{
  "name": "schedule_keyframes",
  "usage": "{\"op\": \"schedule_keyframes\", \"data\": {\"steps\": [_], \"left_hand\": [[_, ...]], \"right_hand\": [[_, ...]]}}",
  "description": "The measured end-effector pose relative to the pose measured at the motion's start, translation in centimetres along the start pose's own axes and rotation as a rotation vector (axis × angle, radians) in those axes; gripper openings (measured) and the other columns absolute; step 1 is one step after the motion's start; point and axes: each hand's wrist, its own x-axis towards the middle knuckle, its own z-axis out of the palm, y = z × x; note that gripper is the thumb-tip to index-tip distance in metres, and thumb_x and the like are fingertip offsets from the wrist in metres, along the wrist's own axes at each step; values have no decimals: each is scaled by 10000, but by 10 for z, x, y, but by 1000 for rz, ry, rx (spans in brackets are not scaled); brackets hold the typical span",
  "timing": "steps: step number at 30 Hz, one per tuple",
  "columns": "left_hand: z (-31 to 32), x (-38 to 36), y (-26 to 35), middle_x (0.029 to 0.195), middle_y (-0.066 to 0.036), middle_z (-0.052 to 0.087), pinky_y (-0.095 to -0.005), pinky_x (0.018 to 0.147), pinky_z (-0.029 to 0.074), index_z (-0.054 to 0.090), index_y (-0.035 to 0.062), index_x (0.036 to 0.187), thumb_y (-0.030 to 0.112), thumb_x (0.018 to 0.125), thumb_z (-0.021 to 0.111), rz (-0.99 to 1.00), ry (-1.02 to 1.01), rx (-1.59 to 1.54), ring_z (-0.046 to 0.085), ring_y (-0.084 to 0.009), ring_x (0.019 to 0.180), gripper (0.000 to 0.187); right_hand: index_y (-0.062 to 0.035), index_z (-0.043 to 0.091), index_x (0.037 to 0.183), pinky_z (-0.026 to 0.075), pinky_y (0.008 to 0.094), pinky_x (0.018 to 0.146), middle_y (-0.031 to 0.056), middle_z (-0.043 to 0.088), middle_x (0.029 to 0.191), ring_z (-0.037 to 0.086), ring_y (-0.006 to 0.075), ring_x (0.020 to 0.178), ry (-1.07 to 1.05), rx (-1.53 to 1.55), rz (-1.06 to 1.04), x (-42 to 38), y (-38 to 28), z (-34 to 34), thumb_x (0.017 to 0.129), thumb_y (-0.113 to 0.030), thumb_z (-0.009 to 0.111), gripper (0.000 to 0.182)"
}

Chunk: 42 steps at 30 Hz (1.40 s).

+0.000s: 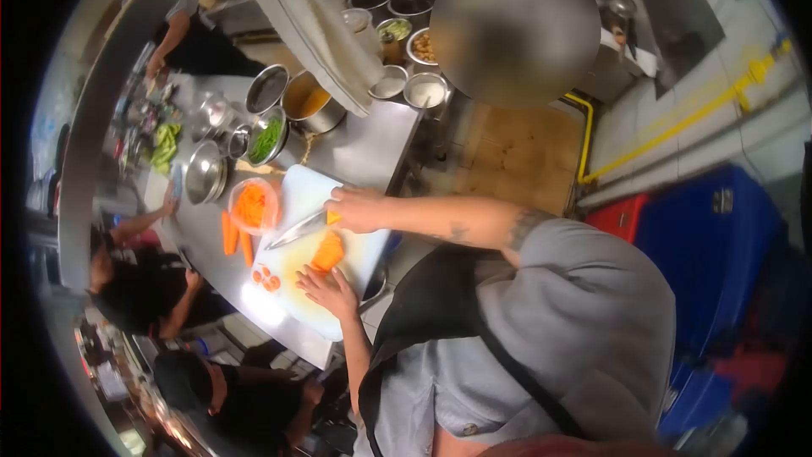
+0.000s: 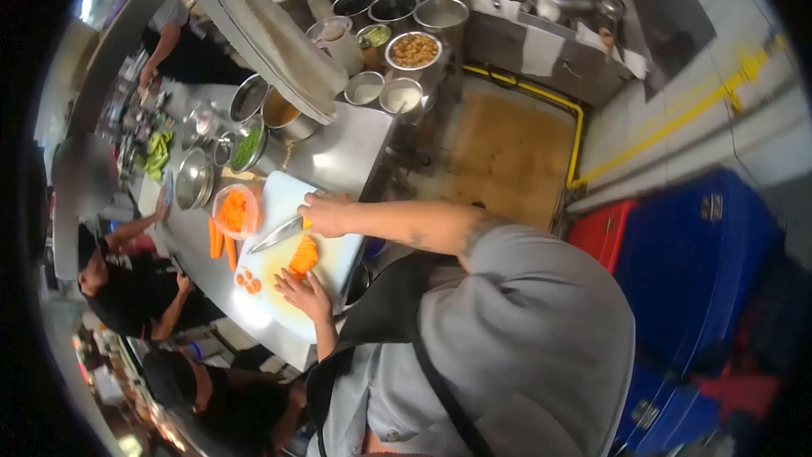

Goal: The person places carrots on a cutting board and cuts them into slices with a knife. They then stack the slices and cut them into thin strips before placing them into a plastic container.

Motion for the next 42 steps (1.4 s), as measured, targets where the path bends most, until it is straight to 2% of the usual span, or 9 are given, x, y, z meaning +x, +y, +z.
{"op": "schedule_keyframes", "data": {"steps": [4, 7, 11, 14, 18, 25, 31, 37, 42], "left_hand": [[5, -2, 8, 1747, -268, 165, -641, 1282, 122, 229, 81, 1694, 453, 1030, 600, -26, 20, 59, 117, -517, 1603, 847], [12, -6, 0, 1737, -274, 196, -603, 1296, 145, 246, 55, 1683, 399, 1012, 655, -18, 117, 18, 138, -498, 1606, 858], [12, -16, 14, 1749, -262, 161, -579, 1297, 168, 242, 54, 1681, 403, 1018, 652, -117, 125, 80, 131, -475, 1616, 854], [13, -21, 36, 1770, -229, 84, -628, 1282, 141, 166, 85, 1697, 399, 1012, 651, -289, 168, 80, 75, -490, 1619, 896], [18, -18, 64, 1773, -219, 69, -693, 1248, 158, 154, 99, 1699, 405, 994, 669, -423, 196, 151, 79, -508, 1612, 926], [40, -1, 74, 1771, -215, 81, -678, 1256, 155, 167, 94, 1697, 456, 968, 691, -535, 290, 115, 88, -505, 1610, 967], [40, 7, 53, 1766, -229, 84, -692, 1254, 146, 181, 90, 1695, 473, 965, 685, -583, 362, 52, 74, -518, 1607, 966], [11, -21, 108, 1753, -243, 116, -639, 1273, 177, 224, 88, 1675, 304, 934, 740, -456, 322, 81, 103, -511, 1606, 929], [-25, -58, 115, 1670, -292, 294, -524, 1252, 292, 375, -2, 1571, 120, 890, 725, -407, 332, 67, 327, -485, 1519, 775]], "right_hand": [[-40, 696, 1187, 518, 491, 1024, 188, 672, 1180, 631, 391, 1193, 79, 194, -52, -79, 77, -35, 934, -179, 677, 290], [-26, 705, 1192, 520, 483, 1040, 212, 688, 1239, 634, 421, 1200, 103, 267, 212, -181, 153, -48, 958, -174, 678, 278], [-30, 681, 1081, 557, 458, 859, 193, 685, 994, 675, 408, 966, -13, 206, 343, -317, 257, -42, 929, -102, 697, 168], [-5, 687, 1047, 570, 412, 787, 194, 722, 893, 729, 339, 845, -57, 471, 495, -377, 320, -17, 956, -95, 710, 131], [13, 693, 1105, 573, 380, 800, 199, 751, 938, 750, 291, 856, -70, 484, 536, -342, 317, -45, 979, -119, 723, 185], [18, 684, 1122, 574, 378, 815, 192, 752, 970, 739, 259, 882, -75, 478, 439, -239, 311, -86, 989, -134, 703, 203], [10, 694, 1116, 572, 388, 818, 201, 751, 980, 737, 279, 874, -102, 379, 468, -250, 348, -133, 992, -143, 694, 197], [-1, 692, 1121, 577, 389, 818, 203, 752, 980, 755, 304, 906, -307, 337, 393, -220, 346, -119, 988, -143, 700, 195], [-6, 689, 1146, 586, 396, 838, 203, 765, 1026, 765, 314, 968, -399, 399, 192, -158, 289, -89, 992, -156, 699, 216]]}}
